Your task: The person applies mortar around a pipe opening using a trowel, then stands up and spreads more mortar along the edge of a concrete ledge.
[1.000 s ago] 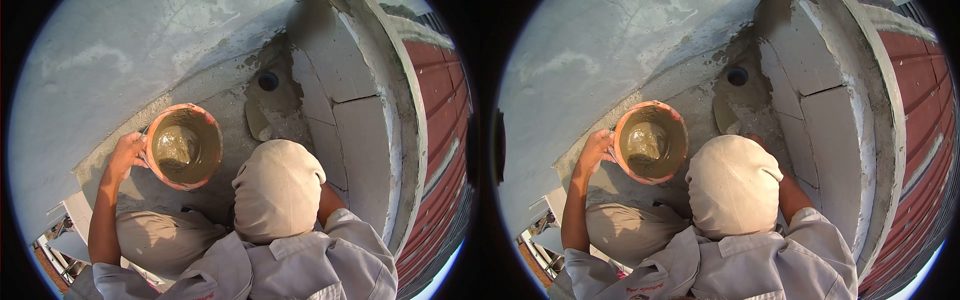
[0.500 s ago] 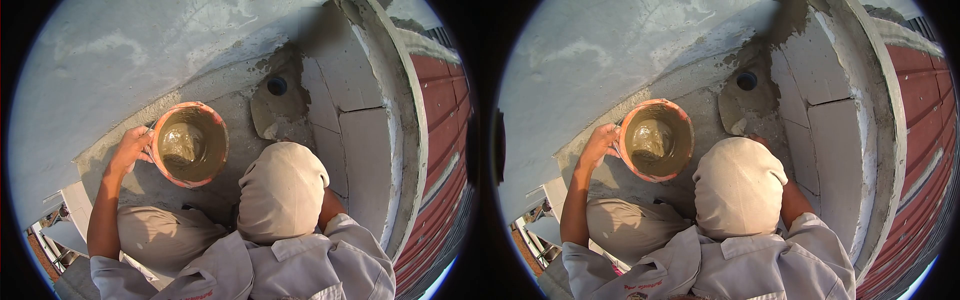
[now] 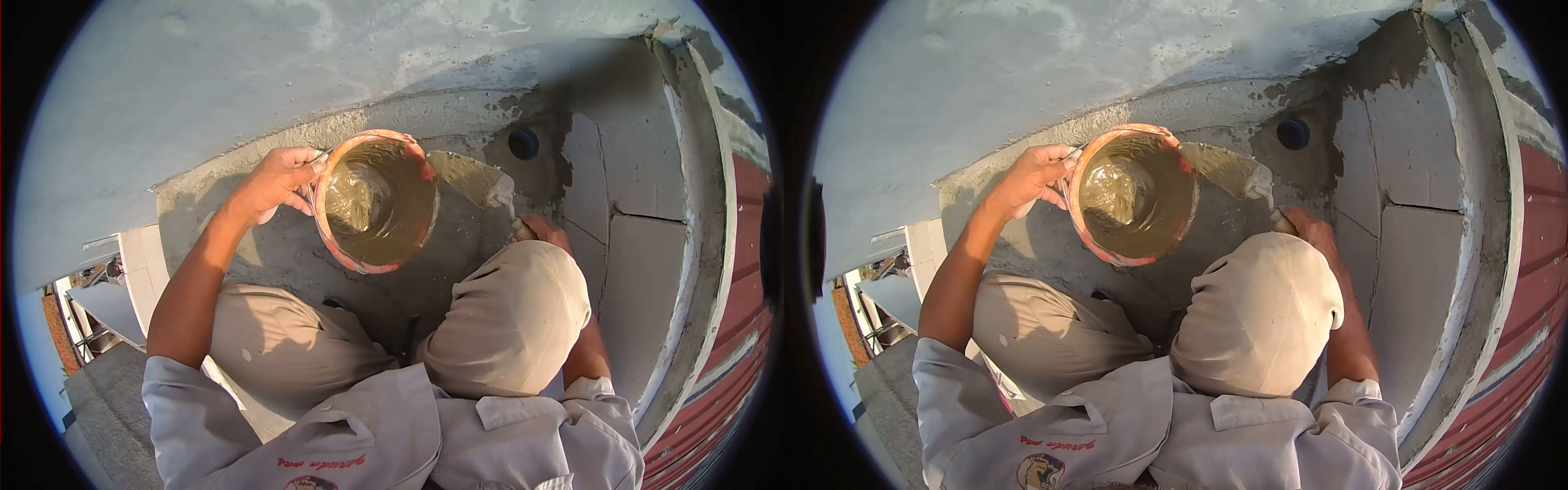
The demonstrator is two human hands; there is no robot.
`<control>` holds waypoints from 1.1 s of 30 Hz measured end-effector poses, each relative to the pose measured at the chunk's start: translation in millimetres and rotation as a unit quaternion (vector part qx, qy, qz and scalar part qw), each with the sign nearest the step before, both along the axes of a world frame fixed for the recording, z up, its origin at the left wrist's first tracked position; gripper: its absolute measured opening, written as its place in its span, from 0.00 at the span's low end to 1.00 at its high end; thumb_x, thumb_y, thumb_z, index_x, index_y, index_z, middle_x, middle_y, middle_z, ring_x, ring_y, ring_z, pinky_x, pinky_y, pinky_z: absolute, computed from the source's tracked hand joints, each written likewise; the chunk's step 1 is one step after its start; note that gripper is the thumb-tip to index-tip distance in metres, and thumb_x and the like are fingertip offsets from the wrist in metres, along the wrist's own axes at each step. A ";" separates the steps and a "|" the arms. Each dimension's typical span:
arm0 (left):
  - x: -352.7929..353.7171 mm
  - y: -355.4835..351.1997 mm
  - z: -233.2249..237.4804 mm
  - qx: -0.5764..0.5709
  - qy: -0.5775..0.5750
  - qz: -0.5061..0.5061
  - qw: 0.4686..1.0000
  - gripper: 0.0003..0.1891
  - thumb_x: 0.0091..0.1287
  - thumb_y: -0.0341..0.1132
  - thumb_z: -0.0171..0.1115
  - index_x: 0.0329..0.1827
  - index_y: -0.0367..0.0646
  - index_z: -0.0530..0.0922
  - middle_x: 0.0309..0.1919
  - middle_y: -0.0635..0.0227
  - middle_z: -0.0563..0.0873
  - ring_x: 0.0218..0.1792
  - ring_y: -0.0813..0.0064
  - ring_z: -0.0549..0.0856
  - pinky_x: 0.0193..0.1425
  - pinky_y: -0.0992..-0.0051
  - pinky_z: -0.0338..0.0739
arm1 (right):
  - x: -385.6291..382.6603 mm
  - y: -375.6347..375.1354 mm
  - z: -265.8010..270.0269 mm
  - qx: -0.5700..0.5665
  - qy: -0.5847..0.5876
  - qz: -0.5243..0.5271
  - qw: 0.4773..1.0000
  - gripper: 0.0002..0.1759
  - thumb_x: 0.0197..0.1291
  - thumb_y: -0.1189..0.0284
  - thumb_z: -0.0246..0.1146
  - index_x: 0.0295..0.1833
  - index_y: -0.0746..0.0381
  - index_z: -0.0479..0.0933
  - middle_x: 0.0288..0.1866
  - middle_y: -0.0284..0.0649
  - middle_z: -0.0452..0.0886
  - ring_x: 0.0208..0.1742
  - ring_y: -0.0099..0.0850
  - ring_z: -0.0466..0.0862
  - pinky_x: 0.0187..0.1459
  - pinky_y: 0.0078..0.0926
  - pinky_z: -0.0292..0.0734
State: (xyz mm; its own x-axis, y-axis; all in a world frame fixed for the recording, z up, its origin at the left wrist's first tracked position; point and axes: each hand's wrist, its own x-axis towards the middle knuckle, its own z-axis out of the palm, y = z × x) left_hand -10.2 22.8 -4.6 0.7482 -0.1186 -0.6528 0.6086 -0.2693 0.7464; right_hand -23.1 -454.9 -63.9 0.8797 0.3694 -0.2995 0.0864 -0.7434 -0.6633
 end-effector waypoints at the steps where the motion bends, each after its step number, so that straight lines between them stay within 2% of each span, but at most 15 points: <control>1: 0.8 -4.9 1.9 -0.005 -0.005 0.001 1.000 0.17 0.80 0.45 0.62 0.54 0.37 0.82 0.39 0.69 0.83 0.37 0.80 0.82 0.36 0.73 0.88 | 12.0 9.9 18.4 -0.022 0.005 0.031 0.999 0.22 0.65 0.67 0.72 0.61 0.65 0.82 0.47 0.56 0.89 0.46 0.51 0.91 0.48 0.43 0.85; 4: 4.9 -16.5 4.8 -0.013 -0.004 -0.002 1.000 0.18 0.79 0.44 0.63 0.56 0.36 0.82 0.40 0.69 0.82 0.37 0.81 0.81 0.37 0.72 0.89 | 37.9 50.7 48.7 -0.087 0.084 0.111 0.986 0.23 0.63 0.68 0.73 0.62 0.63 0.82 0.47 0.54 0.90 0.47 0.51 0.91 0.49 0.46 0.86; 8: 1.6 -18.4 1.9 -0.014 -0.005 -0.015 1.000 0.18 0.79 0.42 0.64 0.58 0.35 0.81 0.40 0.70 0.81 0.36 0.80 0.79 0.37 0.71 0.89 | 60.4 86.4 44.5 -0.125 -0.057 0.242 0.960 0.18 0.62 0.67 0.73 0.55 0.64 0.83 0.41 0.52 0.90 0.43 0.51 0.91 0.48 0.48 0.85; 9: 0.7 -19.0 4.0 0.001 -0.007 -0.007 1.000 0.18 0.79 0.42 0.63 0.58 0.35 0.81 0.40 0.69 0.81 0.36 0.80 0.80 0.37 0.71 0.89 | 64.6 91.8 44.2 -0.106 -0.036 0.247 0.963 0.19 0.63 0.66 0.73 0.55 0.65 0.83 0.42 0.53 0.90 0.44 0.51 0.91 0.49 0.47 0.85; 11: -3.1 -21.4 10.2 0.021 -0.018 -0.004 1.000 0.17 0.79 0.41 0.62 0.58 0.35 0.81 0.40 0.68 0.82 0.37 0.78 0.82 0.37 0.70 0.89 | 69.9 91.7 46.3 -0.079 0.001 0.240 0.967 0.21 0.63 0.63 0.72 0.56 0.65 0.83 0.43 0.55 0.90 0.46 0.51 0.91 0.50 0.46 0.85; 14: -5.5 -16.6 10.7 0.051 -0.023 0.034 0.998 0.15 0.79 0.41 0.60 0.54 0.36 0.80 0.40 0.65 0.83 0.36 0.76 0.84 0.34 0.71 0.88 | 54.6 78.2 39.5 0.001 0.086 0.176 0.981 0.22 0.65 0.60 0.72 0.55 0.66 0.83 0.41 0.55 0.89 0.44 0.51 0.90 0.48 0.46 0.83; 17: -3.0 -7.2 2.4 0.085 -0.032 0.053 0.994 0.13 0.80 0.41 0.59 0.50 0.37 0.79 0.38 0.63 0.84 0.34 0.74 0.85 0.29 0.71 0.86 | 33.3 58.8 2.0 0.046 0.153 0.121 0.980 0.22 0.69 0.57 0.70 0.50 0.68 0.84 0.32 0.52 0.87 0.36 0.43 0.89 0.43 0.45 0.80; 21: 3.4 6.1 -16.4 0.140 -0.048 0.038 0.988 0.12 0.81 0.40 0.58 0.45 0.38 0.77 0.36 0.63 0.84 0.27 0.74 0.84 0.23 0.69 0.84 | 19.7 61.4 -19.6 0.012 0.190 0.113 0.975 0.24 0.72 0.55 0.68 0.49 0.69 0.86 0.32 0.51 0.86 0.35 0.40 0.86 0.40 0.45 0.77; 24: 5.1 3.3 -10.4 0.150 -0.035 0.068 0.986 0.14 0.80 0.39 0.58 0.41 0.36 0.78 0.32 0.64 0.82 0.27 0.73 0.84 0.25 0.68 0.86 | 22.4 47.6 -31.1 -0.012 0.245 0.085 0.966 0.25 0.72 0.54 0.68 0.48 0.69 0.86 0.32 0.49 0.86 0.34 0.37 0.85 0.39 0.45 0.76; 26: 4.6 5.8 -9.8 0.164 -0.026 0.071 0.984 0.14 0.81 0.39 0.58 0.41 0.36 0.78 0.34 0.62 0.84 0.26 0.72 0.84 0.25 0.67 0.86 | 30.8 17.0 -29.9 -0.033 0.275 0.083 0.957 0.24 0.71 0.54 0.68 0.49 0.69 0.87 0.32 0.48 0.86 0.36 0.34 0.84 0.39 0.44 0.76; 27: 4.3 9.4 -11.6 0.178 -0.027 0.069 0.981 0.14 0.81 0.39 0.58 0.42 0.36 0.79 0.34 0.61 0.85 0.26 0.72 0.85 0.25 0.66 0.86 | 28.7 -16.5 -45.9 0.116 0.259 0.063 0.957 0.21 0.69 0.58 0.69 0.47 0.68 0.87 0.34 0.47 0.86 0.37 0.32 0.84 0.39 0.42 0.77; 29: 3.6 22.1 -18.4 0.190 -0.019 0.079 0.978 0.14 0.81 0.39 0.58 0.42 0.36 0.79 0.36 0.59 0.86 0.26 0.70 0.85 0.25 0.65 0.85 | 18.9 -64.6 -71.2 0.181 0.214 0.045 0.959 0.15 0.67 0.63 0.70 0.47 0.66 0.87 0.38 0.48 0.87 0.41 0.32 0.85 0.41 0.40 0.80; 31: -2.4 40.4 -31.0 0.185 0.007 0.098 0.978 0.14 0.82 0.40 0.58 0.43 0.35 0.79 0.37 0.57 0.87 0.25 0.69 0.86 0.25 0.64 0.84 | 19.5 -65.9 -24.6 0.016 0.162 0.043 0.986 0.12 0.65 0.68 0.70 0.49 0.64 0.86 0.44 0.49 0.87 0.45 0.36 0.87 0.43 0.41 0.82; 33: -4.0 47.2 -36.5 0.177 0.013 0.096 0.979 0.14 0.82 0.40 0.57 0.44 0.35 0.79 0.37 0.57 0.87 0.24 0.67 0.87 0.25 0.63 0.84 | 15.7 -42.4 -15.0 -0.048 -0.034 0.064 0.996 0.14 0.64 0.70 0.69 0.53 0.63 0.83 0.46 0.49 0.85 0.46 0.43 0.88 0.45 0.44 0.84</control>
State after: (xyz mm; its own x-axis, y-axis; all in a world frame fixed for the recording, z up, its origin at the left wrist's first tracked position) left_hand -14.2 70.0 -41.1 0.7175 0.2598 -0.6463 0.6905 -0.3874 0.6108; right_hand -7.3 -497.3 -78.9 0.8467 0.4523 -0.2802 0.2266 -0.7831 -0.5792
